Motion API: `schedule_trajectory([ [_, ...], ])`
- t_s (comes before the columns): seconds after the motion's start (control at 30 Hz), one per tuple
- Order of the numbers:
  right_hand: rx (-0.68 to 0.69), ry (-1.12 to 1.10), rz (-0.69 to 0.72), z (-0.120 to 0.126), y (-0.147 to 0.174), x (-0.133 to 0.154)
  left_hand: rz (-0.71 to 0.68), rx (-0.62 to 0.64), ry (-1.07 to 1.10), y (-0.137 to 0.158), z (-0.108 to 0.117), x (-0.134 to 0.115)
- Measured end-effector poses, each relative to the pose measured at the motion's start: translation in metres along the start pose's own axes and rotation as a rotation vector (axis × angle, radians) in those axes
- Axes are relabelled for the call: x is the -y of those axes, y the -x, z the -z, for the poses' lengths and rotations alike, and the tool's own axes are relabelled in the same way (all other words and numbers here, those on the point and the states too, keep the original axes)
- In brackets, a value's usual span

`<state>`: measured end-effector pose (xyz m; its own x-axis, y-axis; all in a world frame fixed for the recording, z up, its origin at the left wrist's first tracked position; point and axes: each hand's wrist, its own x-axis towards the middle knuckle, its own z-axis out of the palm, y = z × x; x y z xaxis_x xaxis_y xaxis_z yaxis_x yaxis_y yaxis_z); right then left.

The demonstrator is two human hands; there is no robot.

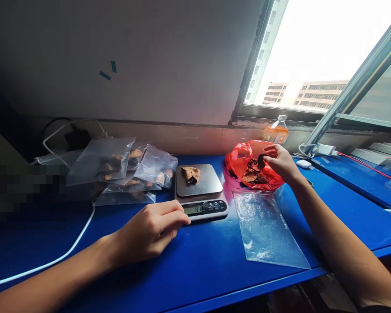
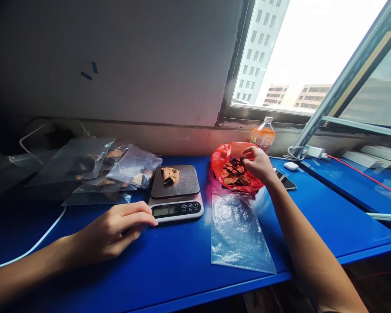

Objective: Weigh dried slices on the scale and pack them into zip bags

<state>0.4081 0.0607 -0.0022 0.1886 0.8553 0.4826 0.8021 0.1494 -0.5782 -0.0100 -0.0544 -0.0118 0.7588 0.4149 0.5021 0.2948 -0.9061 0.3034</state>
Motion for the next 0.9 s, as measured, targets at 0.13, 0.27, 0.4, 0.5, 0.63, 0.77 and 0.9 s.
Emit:
schedule_trajectory([
  [0.13,0.248,0.313,0.297,-0.001,0.007,0.013,-0.002,0.002,-0.005,-0.001,0.000,0.000],
  [0.27,0.489,0.355,0.365,-0.011,0.017,0.021,-0.003,0.000,-0.004,-0.002,0.001,-0.002],
  [0.4,0.477,0.317,0.316,-0.012,0.015,0.022,-0.004,-0.005,-0.009,-0.002,0.002,-0.003],
  [0.5,0.399,0.235,0.259,-0.003,0.008,0.019,-0.007,-0.002,-0.009,-0.002,0.002,-0.004],
  [0.63,0.161,0.134,0.125,0.009,0.003,0.013,-0.009,0.000,-0.007,-0.002,0.002,-0.004],
  [0.77,0.355,-0.030,0.106,0.008,0.008,0.016,-0.008,0.011,0.006,0.000,-0.001,-0.001],
  [0.9,0.343,0.041,0.193,-0.016,0.014,0.025,0.009,0.014,0.025,0.004,-0.004,0.005],
])
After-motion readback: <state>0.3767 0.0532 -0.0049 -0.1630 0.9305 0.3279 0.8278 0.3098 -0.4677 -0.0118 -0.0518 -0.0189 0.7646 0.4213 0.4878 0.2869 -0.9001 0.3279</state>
